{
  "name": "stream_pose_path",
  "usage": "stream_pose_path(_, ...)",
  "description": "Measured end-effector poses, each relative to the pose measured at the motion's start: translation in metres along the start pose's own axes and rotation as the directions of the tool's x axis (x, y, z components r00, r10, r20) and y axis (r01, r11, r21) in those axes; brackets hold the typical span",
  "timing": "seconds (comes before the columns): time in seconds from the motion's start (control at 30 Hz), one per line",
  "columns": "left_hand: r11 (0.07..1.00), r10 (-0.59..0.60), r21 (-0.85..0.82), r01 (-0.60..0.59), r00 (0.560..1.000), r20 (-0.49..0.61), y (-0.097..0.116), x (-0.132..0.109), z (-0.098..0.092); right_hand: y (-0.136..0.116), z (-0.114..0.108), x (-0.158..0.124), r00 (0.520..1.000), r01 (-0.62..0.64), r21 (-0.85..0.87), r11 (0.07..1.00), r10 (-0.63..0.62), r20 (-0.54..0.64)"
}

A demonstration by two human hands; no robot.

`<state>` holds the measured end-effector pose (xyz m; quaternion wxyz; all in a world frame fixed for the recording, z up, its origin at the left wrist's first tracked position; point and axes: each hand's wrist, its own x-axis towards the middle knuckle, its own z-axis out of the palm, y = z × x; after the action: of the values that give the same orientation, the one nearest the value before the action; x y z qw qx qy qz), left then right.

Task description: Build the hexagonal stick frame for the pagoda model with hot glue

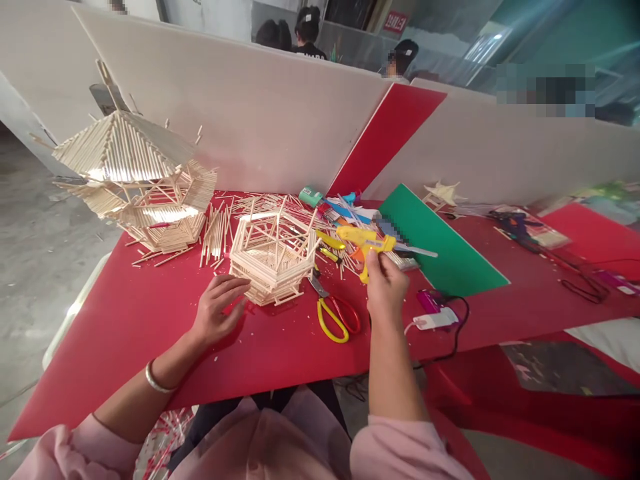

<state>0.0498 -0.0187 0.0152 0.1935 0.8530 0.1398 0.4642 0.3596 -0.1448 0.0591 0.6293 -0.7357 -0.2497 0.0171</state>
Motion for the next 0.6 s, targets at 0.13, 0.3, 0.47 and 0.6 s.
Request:
stream_pose_path(0.13,1.000,-0.005,-0.027,0.007,0.995,0.096,-0.004,-0.004,0.004,0.016,0.029,0.052,0.967,-0.185,0.047,0.982,0.174,0.188)
stream_pose_path(0.3,1.000,-0.024,-0.008,0.026,0.992,0.127,-0.012,-0.009,0.009,0.029,0.050,0.076,0.881,-0.293,0.043,0.955,0.252,0.400)
stream_pose_path(0.47,0.999,-0.050,0.015,0.049,0.990,0.131,-0.014,-0.009,0.011,0.034,0.060,0.081,0.787,-0.399,0.033,0.917,0.323,0.525)
stream_pose_path(0.6,0.999,-0.050,0.016,0.049,0.991,0.126,-0.014,-0.008,0.013,0.038,0.067,0.088,0.734,-0.464,0.018,0.886,0.372,0.568)
